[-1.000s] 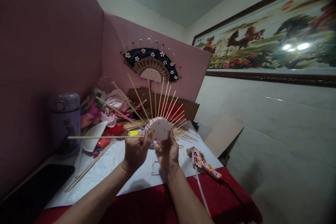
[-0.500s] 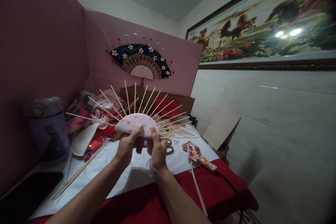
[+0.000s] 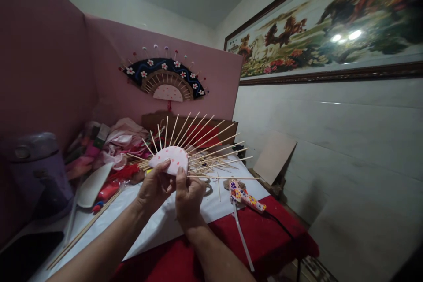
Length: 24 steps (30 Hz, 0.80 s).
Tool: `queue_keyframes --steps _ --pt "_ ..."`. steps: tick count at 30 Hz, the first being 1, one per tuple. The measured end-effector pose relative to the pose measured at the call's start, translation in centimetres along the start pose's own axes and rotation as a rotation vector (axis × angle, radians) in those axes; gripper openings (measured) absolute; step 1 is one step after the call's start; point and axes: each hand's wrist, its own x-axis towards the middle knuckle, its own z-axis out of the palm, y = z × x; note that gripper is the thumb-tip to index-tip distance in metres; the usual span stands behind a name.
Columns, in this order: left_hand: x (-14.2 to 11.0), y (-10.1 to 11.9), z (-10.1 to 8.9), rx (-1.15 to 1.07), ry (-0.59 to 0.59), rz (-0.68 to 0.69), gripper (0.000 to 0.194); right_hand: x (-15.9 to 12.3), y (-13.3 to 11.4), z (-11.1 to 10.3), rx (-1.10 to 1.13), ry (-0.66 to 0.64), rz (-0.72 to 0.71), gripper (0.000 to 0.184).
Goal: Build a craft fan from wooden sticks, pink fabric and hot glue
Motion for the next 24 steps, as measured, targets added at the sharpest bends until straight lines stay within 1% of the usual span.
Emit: queue_keyframes --steps 4,7,10,13,16,21,24 --pt "-0.3 -0.5 0.8 -0.114 0.013 -0.048 0.013 0.1 -0.3 -0.4 -0.196 -0.033 -0.152 0.037" --pt "-0.6 -0.9 1.0 -0.167 0.063 -0.059 0.012 0.1 -0.2 -0.7 -0.307 -0.036 -0.302 0.034" --pt "-1.1 -1.1 1.0 -0.229 0.097 -0.075 0.013 0.1 -0.1 -0.8 -0.352 -0.032 -0.459 0.028" --pt "-1.6 -0.9 1.1 -0.278 0.106 -0.127 0.017 0.0 -0.3 -0.8 -0.34 -0.049 -0.573 0.026" --pt "-2.0 -0.7 1.1 -0.297 0.074 -0.169 0.025 -0.2 -0.7 -0.7 -0.399 -0.077 -0.645 0.027" --pt "-2.1 -0.8 0.8 -0.407 -0.014 -0.153 0.029 -0.4 -1.2 -0.5 -0.504 -0.059 -0.746 0.037" --pt "-2.2 -0.9 0.9 -0.455 -0.014 -0.174 0.032 -0.4 -1.2 -0.5 -0.541 -0.055 -0.762 0.038"
